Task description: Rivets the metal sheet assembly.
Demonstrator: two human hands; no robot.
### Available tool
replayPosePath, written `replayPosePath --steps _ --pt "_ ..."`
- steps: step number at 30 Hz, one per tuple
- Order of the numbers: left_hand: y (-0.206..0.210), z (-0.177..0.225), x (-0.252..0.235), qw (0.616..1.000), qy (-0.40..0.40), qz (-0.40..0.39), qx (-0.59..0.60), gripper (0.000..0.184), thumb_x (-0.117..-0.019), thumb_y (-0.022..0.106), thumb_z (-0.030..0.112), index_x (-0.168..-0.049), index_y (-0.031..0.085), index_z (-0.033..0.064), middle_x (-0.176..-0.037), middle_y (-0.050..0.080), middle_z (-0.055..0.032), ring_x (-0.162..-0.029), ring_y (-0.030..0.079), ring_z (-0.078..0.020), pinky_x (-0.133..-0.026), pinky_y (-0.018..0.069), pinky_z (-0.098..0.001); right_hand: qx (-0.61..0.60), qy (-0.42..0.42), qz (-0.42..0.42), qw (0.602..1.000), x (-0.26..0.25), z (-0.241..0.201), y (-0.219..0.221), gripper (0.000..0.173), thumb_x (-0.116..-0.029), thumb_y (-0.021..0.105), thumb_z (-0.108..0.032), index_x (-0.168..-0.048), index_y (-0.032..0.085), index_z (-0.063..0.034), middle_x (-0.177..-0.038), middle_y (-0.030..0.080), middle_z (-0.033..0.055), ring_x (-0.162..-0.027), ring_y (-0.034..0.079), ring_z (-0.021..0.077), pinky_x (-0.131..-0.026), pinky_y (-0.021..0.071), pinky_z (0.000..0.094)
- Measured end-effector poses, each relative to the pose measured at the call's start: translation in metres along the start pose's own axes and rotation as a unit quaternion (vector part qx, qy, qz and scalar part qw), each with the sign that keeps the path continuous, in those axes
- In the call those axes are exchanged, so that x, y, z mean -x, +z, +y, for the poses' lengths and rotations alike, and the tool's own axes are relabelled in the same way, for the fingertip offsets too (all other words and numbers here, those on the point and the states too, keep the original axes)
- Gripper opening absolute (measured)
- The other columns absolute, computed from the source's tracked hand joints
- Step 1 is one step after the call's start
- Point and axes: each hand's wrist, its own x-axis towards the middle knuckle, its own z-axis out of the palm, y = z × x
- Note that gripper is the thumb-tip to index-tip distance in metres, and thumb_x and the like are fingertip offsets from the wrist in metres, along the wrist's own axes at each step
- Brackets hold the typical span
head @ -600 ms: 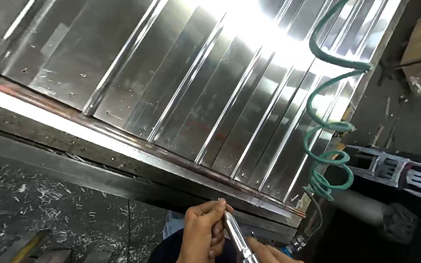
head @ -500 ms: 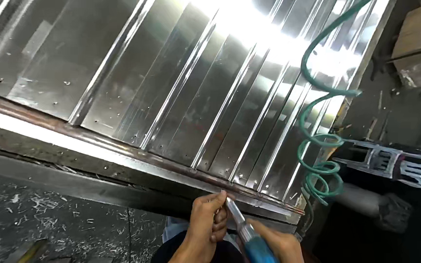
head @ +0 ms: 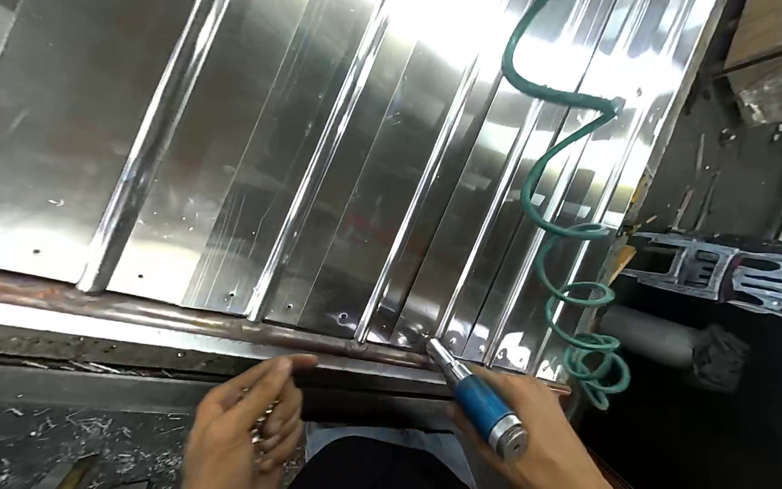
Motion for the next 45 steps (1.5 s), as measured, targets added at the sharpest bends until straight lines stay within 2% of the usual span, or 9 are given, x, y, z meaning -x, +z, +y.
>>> replayPosePath --steps 2,5,13,19,22,28,31,35,45 --pt "-0.006 0.009 -0.001 1.0 0.011 -0.003 0.009 0.036 -0.1069 0.039 0.018 -0.105 0.073 0.0054 -0.051 0.043 0.0071 -0.036 0.036 -0.0011 -0.033 0.0325 -0.0176 0.051 -0.01 -0.042 0.998 -0.011 -0.018 -0.014 0.043 -0.0817 0.077 -0.051 -0.113 0.076 -0.022 -0.108 0.071 0.0045 -0.096 0.069 0.0229 -0.078 0.0596 0.0463" --pt "0.0 0.013 0.001 1.0 0.018 -0.014 0.016 0.037 -0.1074 0.038 0.018 -0.106 0.073 0.0055 -0.051 0.043 0.007 -0.037 0.037 -0.0015 -0.034 0.0335 -0.0178 0.111 -0.016 -0.075 0.991 -0.028 -0.041 -0.02 0.03 -0.0787 0.073 -0.041 -0.098 0.072 -0.0171 -0.086 0.071 0.0048 -0.081 0.071 0.0252 -0.065 0.0567 0.0492" --pt "0.023 0.0 0.012 0.996 0.03 -0.039 0.074 0.032 -0.1044 0.045 0.016 -0.106 0.073 -0.0001 -0.051 0.041 0.0057 -0.037 0.035 -0.0014 -0.033 0.032 -0.0176 0.267 -0.06 -0.132 0.953 -0.036 -0.037 -0.023 0.03 -0.076 0.072 -0.039 -0.1 0.07 -0.0197 -0.088 0.071 0.0052 -0.08 0.072 0.0287 -0.059 0.0538 0.0511" --pt "0.042 -0.018 0.03 0.996 0.043 -0.062 0.04 0.029 -0.1021 0.049 0.015 -0.103 0.074 0.0 -0.05 0.04 0.0063 -0.036 0.031 -0.0004 -0.032 0.0275 -0.0169 0.068 -0.087 0.044 0.993 -0.005 0.005 0.002 0.032 -0.0772 0.076 -0.039 -0.099 0.075 -0.0167 -0.084 0.074 0.0048 -0.077 0.073 0.0255 -0.064 0.0581 0.0507" --pt "0.04 -0.031 0.045 0.995 0.057 -0.077 0.021 0.03 -0.1029 0.05 0.016 -0.105 0.075 -0.0005 -0.051 0.041 0.0062 -0.037 0.032 -0.0012 -0.033 0.0277 -0.018 -0.035 -0.135 0.074 0.987 0.032 0.016 0.002 0.035 -0.083 0.08 -0.042 -0.111 0.077 -0.0208 -0.116 0.069 0.0107 -0.103 0.067 0.0197 -0.084 0.0597 0.0394" --pt "0.055 -0.083 0.092 0.989 0.029 -0.146 -0.015 0.033 -0.105 0.046 0.016 -0.114 0.075 0.002 -0.052 0.043 0.0077 -0.039 0.032 -0.0005 -0.035 0.0278 -0.0179 -0.235 -0.126 0.061 0.962 0.115 -0.019 -0.003 0.03 -0.0906 0.08 -0.023 -0.11 0.071 -0.0013 -0.091 0.077 0.0081 -0.079 0.074 0.0127 -0.072 0.0637 0.0337" --pt "0.069 -0.112 0.117 0.981 0.097 -0.152 -0.077 0.031 -0.102 0.047 0.008 -0.117 0.072 -0.0028 -0.068 0.062 0.0033 -0.049 0.046 -0.0014 -0.044 0.0409 -0.0194 -0.25 -0.161 0.106 0.949 0.14 -0.02 0.017 0.026 -0.0904 0.079 -0.017 -0.111 0.073 -0.0016 -0.096 0.077 0.0079 -0.086 0.074 0.0124 -0.078 0.0628 0.0308" --pt "0.075 -0.144 0.143 0.951 0.214 -0.186 -0.127 0.033 -0.0963 0.047 -0.004 -0.121 0.068 -0.0076 -0.102 0.076 -0.0066 -0.084 0.071 -0.0062 -0.078 0.0607 -0.0258 -0.239 -0.189 0.211 0.929 0.167 -0.011 0.045 0.025 -0.0855 0.078 -0.012 -0.107 0.075 -0.0007 -0.091 0.076 0.0106 -0.082 0.072 0.0115 -0.076 0.0605 0.0256" --pt "0.073 -0.199 0.188 0.951 0.134 -0.254 -0.112 0.028 -0.1013 0.056 0.009 -0.122 0.073 0.0001 -0.076 0.071 -0.0021 -0.05 0.05 -0.0018 -0.045 0.0434 -0.0195 -0.338 -0.192 0.322 0.864 0.23 0.049 0.097 0.031 -0.0892 0.076 -0.025 -0.105 0.07 -0.0002 -0.088 0.074 0.006 -0.077 0.07 0.0073 -0.072 0.0617 0.0262"
